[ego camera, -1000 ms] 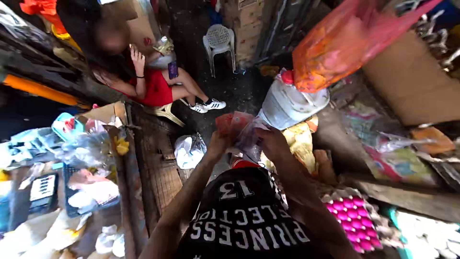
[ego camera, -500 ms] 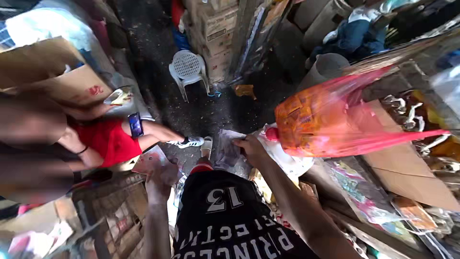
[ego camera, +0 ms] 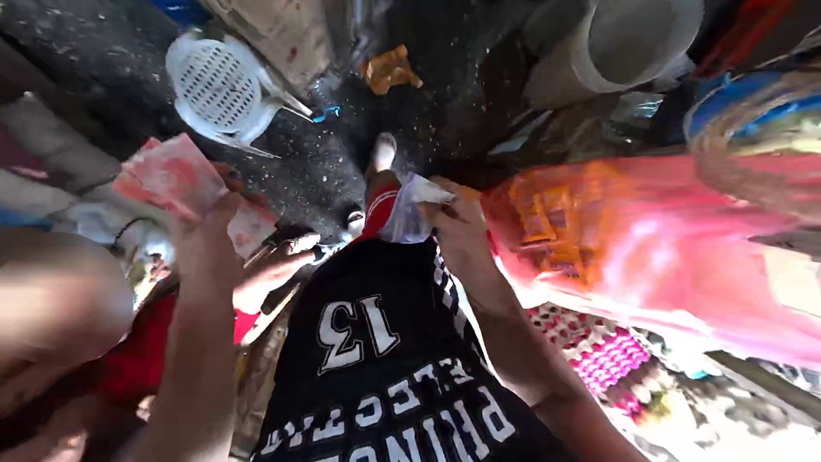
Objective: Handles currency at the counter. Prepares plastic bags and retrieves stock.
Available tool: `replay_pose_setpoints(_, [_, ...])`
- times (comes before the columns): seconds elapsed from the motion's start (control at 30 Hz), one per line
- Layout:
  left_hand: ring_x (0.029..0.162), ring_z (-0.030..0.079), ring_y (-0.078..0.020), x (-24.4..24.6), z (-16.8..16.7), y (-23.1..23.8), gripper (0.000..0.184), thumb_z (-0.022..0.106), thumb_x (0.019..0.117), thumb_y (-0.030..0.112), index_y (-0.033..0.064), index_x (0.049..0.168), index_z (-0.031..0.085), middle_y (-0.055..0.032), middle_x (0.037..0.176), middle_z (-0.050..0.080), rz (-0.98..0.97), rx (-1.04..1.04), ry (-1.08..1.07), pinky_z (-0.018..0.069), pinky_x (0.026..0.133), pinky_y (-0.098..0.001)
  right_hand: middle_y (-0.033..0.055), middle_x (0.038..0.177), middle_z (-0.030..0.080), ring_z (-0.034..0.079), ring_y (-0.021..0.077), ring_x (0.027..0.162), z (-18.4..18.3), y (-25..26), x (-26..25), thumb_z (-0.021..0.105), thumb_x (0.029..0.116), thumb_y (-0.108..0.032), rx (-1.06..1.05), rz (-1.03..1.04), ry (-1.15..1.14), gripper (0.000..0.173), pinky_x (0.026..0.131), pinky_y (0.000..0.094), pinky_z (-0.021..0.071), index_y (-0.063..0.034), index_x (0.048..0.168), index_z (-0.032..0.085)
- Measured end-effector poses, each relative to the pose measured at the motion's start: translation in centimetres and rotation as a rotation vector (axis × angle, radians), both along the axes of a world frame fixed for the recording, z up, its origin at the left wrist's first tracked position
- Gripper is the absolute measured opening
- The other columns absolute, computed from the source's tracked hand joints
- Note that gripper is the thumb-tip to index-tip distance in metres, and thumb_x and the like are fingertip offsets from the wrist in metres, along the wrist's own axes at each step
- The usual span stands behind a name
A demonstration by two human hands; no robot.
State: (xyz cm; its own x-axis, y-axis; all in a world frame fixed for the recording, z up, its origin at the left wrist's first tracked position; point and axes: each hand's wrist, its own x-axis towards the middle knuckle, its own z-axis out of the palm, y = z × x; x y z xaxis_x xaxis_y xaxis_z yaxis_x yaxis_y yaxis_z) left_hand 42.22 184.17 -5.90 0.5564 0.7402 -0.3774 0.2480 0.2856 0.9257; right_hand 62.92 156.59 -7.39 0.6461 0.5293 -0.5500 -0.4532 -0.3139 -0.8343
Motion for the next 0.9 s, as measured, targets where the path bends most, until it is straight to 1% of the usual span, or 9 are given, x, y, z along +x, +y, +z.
replay_pose_setpoints(0.17, [0.096,0.071,-0.0218,18.8,-4.3,6.2,0.037,0.054,0.1031,0.016,0.0058,0.139,0.050,-0.0053,0.112,0.069,-0.310,-0.046,0.053,0.0627,0.087,-0.0428,0.0060,0.102,0.075,0.071,0.0148,0.087,-2.7,4.3,6.7,0.070,0.0958,-0.008,0.023,-0.151,-0.011,0.021,0.078,0.0364,0.0630,-0.0069,0.117,0.071])
replay_pose_setpoints(0.23, [0.089,0.072,-0.0207,27.8,-7.6,7.6,0.036,0.055,0.1013,0.016,0.0032,0.135,0.055,-0.0060,0.105,0.071,-0.384,-0.051,0.181,0.0639,0.078,-0.0406,0.0075,0.095,0.075,0.071,0.0157,0.084,-3.2,6.8,11.1,0.070,0.0939,-0.006,0.046,-0.300,0.070,0.016,0.079,0.0374,0.0624,-0.0029,0.110,0.074])
replay_pose_setpoints(0.33, [0.093,0.072,-0.0220,39.7,-11.2,8.6,0.037,0.058,0.1003,0.021,0.0052,0.134,0.058,-0.0098,0.109,0.072,-0.556,-0.090,0.439,0.0616,0.082,-0.0432,0.0091,0.093,0.075,0.072,0.0162,0.085,-1.8,9.2,17.0,0.065,0.0991,-0.009,0.150,-0.376,0.138,0.016,0.082,0.0372,0.0623,0.0011,0.108,0.073])
replay_pose_setpoints(0.47, [0.102,0.069,-0.0338,54.0,-16.5,10.4,0.044,0.062,0.0974,0.023,0.0029,0.136,0.057,-0.0206,0.117,0.068,-0.934,0.304,0.683,0.0567,0.089,-0.0583,0.0091,0.090,0.074,0.071,0.0148,0.081,0.3,11.4,22.7,0.059,0.1027,-0.008,0.350,-0.476,0.192,0.017,0.079,0.0348,0.0615,0.0038,0.105,0.072])
replay_pose_setpoints(0.57, [0.113,0.064,-0.0435,61.8,-16.7,11.0,0.041,0.058,0.1016,0.029,0.0011,0.132,0.059,-0.0268,0.122,0.064,-0.945,0.468,0.775,0.0498,0.096,-0.0663,0.0110,0.093,0.073,0.070,0.0160,0.083,2.3,12.7,26.7,0.058,0.1040,-0.009,0.479,-0.554,0.261,0.018,0.079,0.0362,0.0606,0.0039,0.109,0.070])
replay_pose_setpoints(0.63, [0.102,0.068,-0.0433,64.9,-17.0,10.8,0.045,0.052,0.1055,0.040,0.0017,0.129,0.061,-0.0270,0.113,0.067,-0.977,0.463,0.785,0.0544,0.087,-0.0652,0.0119,0.096,0.073,0.070,0.0169,0.086,3.2,13.4,29.1,0.056,0.1047,-0.010,0.541,-0.594,0.263,0.021,0.082,0.0376,0.0608,0.0034,0.115,0.069])
replay_pose_setpoints(0.73, [0.115,0.065,-0.0400,69.8,-17.3,11.0,0.042,0.051,0.1056,0.032,0.0038,0.134,0.061,-0.0245,0.124,0.066,-1.322,0.460,0.815,0.0504,0.100,-0.0621,0.0117,0.100,0.073,0.070,0.0171,0.088,3.5,14.3,33.0,0.055,0.1049,-0.010,0.606,-0.680,0.177,0.022,0.083,0.0381,0.0604,0.0017,0.119,0.068])
replay_pose_setpoints(0.8, [0.114,0.065,-0.0415,74.2,-17.5,11.5,0.041,0.053,0.1034,0.033,0.0018,0.128,0.064,-0.0254,0.121,0.067,-1.511,0.564,0.852,0.0502,0.098,-0.0647,0.0119,0.102,0.073,0.070,0.0180,0.091,3.5,14.9,36.5,0.055,0.1046,-0.010,0.622,-0.769,0.120,0.023,0.085,0.0392,0.0605,0.0007,0.119,0.068])
replay_pose_setpoints(0.9, [0.114,0.064,-0.0441,82.8,-17.4,12.4,0.040,0.059,0.0997,0.029,-0.0020,0.125,0.065,-0.0282,0.121,0.066,-1.611,0.628,0.962,0.0500,0.097,-0.0666,0.0122,0.106,0.074,0.071,0.0194,0.095,3.5,16.0,42.9,0.053,0.1026,-0.007,0.575,-0.890,0.061,0.023,0.087,0.0406,0.0606,0.0007,0.117,0.069])
